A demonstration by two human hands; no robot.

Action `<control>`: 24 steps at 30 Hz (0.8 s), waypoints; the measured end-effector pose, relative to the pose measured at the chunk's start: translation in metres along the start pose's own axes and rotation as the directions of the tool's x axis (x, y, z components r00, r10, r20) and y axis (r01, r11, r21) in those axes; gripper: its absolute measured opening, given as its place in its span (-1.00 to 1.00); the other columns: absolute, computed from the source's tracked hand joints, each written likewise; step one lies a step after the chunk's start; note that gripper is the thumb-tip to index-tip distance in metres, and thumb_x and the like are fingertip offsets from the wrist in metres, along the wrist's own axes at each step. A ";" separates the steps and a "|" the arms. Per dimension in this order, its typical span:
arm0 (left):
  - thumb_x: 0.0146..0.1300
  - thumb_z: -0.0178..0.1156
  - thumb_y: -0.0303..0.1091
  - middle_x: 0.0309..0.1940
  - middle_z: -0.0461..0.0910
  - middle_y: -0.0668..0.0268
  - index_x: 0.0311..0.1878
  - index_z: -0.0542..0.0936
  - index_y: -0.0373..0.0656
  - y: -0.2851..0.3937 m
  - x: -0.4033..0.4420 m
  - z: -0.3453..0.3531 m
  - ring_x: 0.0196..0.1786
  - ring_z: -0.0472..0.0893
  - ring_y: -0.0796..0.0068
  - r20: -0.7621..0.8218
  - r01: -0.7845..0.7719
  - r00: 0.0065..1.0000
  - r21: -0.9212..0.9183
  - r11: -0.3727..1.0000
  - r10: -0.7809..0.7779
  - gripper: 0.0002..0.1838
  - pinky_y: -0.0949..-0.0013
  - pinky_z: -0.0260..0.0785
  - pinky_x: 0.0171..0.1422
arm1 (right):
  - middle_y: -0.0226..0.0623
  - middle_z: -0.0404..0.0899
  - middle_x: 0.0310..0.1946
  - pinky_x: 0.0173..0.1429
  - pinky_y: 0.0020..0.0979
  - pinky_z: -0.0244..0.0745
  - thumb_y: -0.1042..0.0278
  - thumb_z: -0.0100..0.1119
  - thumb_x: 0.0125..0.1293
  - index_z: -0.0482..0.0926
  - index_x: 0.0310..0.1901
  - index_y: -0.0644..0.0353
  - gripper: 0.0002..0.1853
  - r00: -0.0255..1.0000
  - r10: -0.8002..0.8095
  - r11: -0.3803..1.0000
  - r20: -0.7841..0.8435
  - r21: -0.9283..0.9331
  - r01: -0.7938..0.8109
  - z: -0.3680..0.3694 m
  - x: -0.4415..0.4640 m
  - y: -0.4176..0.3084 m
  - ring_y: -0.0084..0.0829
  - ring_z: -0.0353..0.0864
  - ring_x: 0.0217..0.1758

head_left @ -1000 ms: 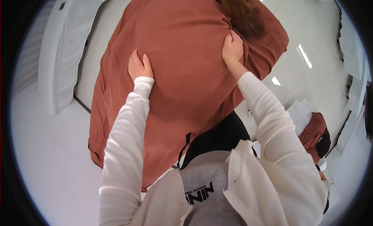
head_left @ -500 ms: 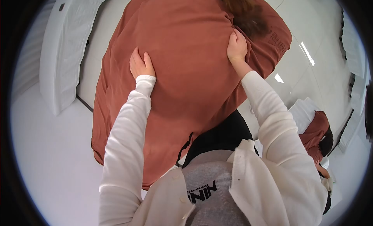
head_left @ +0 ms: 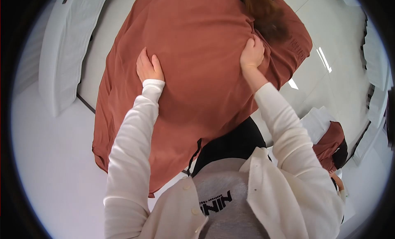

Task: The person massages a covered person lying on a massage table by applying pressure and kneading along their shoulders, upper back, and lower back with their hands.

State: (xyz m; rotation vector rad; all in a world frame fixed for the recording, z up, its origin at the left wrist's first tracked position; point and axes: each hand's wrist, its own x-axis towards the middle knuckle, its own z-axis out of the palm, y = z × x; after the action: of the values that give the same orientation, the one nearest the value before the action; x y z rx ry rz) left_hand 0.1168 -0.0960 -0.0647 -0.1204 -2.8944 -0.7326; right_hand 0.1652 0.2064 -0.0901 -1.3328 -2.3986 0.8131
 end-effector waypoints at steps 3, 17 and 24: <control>0.38 0.01 -0.15 0.22 0.47 0.03 0.30 0.40 -0.22 0.006 -0.001 -0.002 0.27 0.42 0.01 -0.004 -0.012 1.000 0.013 1.000 0.012 -0.50 0.05 0.23 0.36 | -0.12 0.61 0.03 0.25 -0.13 0.34 0.20 -0.11 0.36 0.58 0.10 0.15 -0.61 0.978 -0.201 0.952 0.063 0.248 0.180 -0.005 0.006 0.026 -0.04 0.48 0.15; 0.38 0.02 -0.14 0.20 0.49 0.02 0.29 0.41 -0.23 0.007 -0.003 -0.006 0.25 0.44 -0.01 -0.008 -0.008 1.000 0.044 0.999 0.008 -0.49 0.04 0.23 0.36 | -0.12 0.60 -0.01 0.20 -0.08 0.35 0.20 -0.07 0.37 0.55 0.07 0.16 -0.64 0.962 -0.272 0.951 0.006 0.156 0.267 -0.008 0.002 0.026 -0.04 0.48 0.12; 0.38 0.02 -0.14 0.20 0.49 0.04 0.29 0.40 -0.23 0.004 -0.005 -0.009 0.26 0.43 0.01 -0.006 -0.062 0.998 0.051 0.997 0.063 -0.49 0.04 0.22 0.36 | -0.04 0.48 0.18 0.35 -0.08 0.23 0.27 -0.01 0.31 0.46 0.19 0.28 -0.55 0.950 -0.266 0.958 -0.164 0.067 0.279 -0.009 -0.048 0.014 -0.01 0.38 0.27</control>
State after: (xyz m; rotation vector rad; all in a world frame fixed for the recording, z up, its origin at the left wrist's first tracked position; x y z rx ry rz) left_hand 0.1236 -0.0968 -0.0553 -0.2008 -2.8850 -0.6476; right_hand 0.2050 0.1743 -0.0892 -0.9628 -2.3257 0.7042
